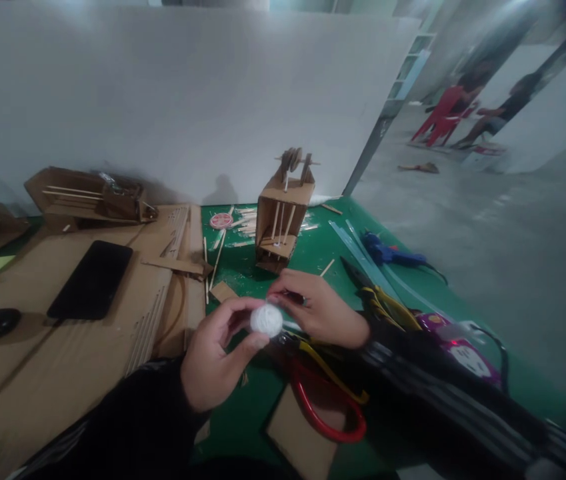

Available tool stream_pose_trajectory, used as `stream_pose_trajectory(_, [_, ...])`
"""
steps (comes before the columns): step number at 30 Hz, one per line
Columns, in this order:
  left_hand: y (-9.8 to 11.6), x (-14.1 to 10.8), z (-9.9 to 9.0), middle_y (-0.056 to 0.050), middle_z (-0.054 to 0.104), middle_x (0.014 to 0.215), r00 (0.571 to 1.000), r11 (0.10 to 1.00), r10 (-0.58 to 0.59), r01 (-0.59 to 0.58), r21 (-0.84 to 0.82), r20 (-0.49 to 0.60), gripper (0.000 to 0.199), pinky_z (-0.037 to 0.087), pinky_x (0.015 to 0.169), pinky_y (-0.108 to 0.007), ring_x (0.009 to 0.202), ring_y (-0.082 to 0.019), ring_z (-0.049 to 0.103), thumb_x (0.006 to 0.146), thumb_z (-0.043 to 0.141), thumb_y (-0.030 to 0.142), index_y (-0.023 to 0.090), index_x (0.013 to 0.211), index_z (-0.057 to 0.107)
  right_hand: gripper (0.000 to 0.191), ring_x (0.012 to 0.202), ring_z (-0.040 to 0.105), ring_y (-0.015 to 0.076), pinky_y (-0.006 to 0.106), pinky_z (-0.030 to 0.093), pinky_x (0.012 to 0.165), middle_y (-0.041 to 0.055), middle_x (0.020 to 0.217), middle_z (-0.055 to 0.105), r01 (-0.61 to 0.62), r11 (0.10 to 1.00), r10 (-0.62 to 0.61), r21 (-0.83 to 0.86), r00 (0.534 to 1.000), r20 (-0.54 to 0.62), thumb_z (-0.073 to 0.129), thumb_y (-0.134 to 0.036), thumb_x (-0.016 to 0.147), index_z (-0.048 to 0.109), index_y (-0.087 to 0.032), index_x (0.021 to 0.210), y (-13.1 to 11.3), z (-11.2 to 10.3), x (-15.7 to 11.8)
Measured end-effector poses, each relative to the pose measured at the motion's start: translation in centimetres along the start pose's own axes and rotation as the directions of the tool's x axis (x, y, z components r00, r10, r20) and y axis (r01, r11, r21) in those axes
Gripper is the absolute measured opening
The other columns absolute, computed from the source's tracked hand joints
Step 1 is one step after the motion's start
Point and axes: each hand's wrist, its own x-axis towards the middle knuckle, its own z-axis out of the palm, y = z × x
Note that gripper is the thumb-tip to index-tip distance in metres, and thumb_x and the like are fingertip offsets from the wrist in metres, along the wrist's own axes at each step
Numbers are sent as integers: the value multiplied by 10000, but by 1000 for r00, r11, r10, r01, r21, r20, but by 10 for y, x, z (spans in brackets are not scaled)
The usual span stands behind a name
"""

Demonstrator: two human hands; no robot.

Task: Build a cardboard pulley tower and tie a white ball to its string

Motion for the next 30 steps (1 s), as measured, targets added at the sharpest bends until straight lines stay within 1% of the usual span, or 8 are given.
stream_pose_trajectory(4, [-5, 1, 0, -95, 600, 1149, 994, 993, 56, -46, 108, -94, 279, 468, 937, -323, 1072, -214, 591, 865, 604, 243, 193, 1133, 545, 147, 677, 501, 140, 244, 392, 608, 40, 746, 546, -5, 1000, 5, -14, 1000, 23, 475, -117, 898, 592, -143, 813, 3, 21, -13])
stream_pose_trajectory(7, [-10, 1, 1, -109, 583, 1162, 983, 974, 92, -57, 219, -158, 293, 463, 939, -349, 1078, -232, 580, 859, 602, 262, 185, 1136, 543, 179, 668, 458, 155, 258, 376, 594, 48, 723, 510, 14, 993, -11, -121, 1000, 27, 445, -122, 897, 565, -141, 765, -8, 33, -22])
stream_pose_trajectory(9, [-11, 1, 2, -107, 585, 1146, 983, 973, 80, -42, 226, -165, 294, 473, 915, -344, 1047, -225, 594, 863, 592, 269, 183, 1138, 529, 156, 710, 466, 167, 269, 387, 625, 70, 769, 539, 29, 986, -18, -164, 998, 67, 440, -125, 901, 569, -133, 812, -19, 36, -27])
stream_pose_trajectory(12, [-11, 2, 2, -98, 596, 1100, 990, 982, 55, -31, 184, -128, 278, 489, 879, -333, 991, -209, 619, 867, 588, 264, 182, 1123, 517, 115, 733, 471, 170, 274, 392, 649, 77, 808, 563, 54, 982, -30, -181, 991, 132, 449, -120, 889, 556, -133, 848, -35, 30, -29])
stream_pose_trajectory(18, [-7, 3, 0, -111, 635, 1083, 999, 994, 27, -23, 104, -32, 288, 499, 891, -343, 1004, -227, 628, 851, 620, 273, 175, 1121, 602, 140, 709, 435, 173, 280, 367, 624, 54, 746, 511, 176, 961, -145, -215, 977, 154, 431, -80, 874, 503, -163, 786, -55, -5, -17])
stream_pose_trajectory(24, [3, 1, 1, -83, 625, 1075, 1000, 999, 15, -16, -29, -19, 215, 518, 881, -300, 996, -203, 630, 833, 647, 257, 179, 1032, 636, 140, 739, 475, 169, 274, 408, 658, 62, 797, 530, 144, 980, -132, -141, 987, 86, 424, -129, 920, 543, -166, 855, -42, -23, 1])
stream_pose_trajectory(27, [4, 0, 1, -70, 626, 1086, 1000, 997, 2, -2, -81, 1, 257, 513, 898, -282, 1002, -183, 632, 843, 636, 224, 201, 1098, 612, 142, 721, 492, 152, 261, 408, 649, 48, 782, 536, 104, 992, -101, -72, 994, 37, 444, -150, 926, 551, -160, 834, -27, -20, 5])
stream_pose_trajectory(30, [4, -1, 1, -83, 609, 1190, 1000, 995, -22, 23, -96, 12, 346, 493, 944, -292, 1074, -190, 608, 854, 622, 218, 218, 1196, 568, 141, 693, 502, 139, 250, 405, 638, 30, 757, 545, 44, 999, -45, -11, 999, -20, 480, -201, 931, 562, -159, 824, -11, -10, 5])
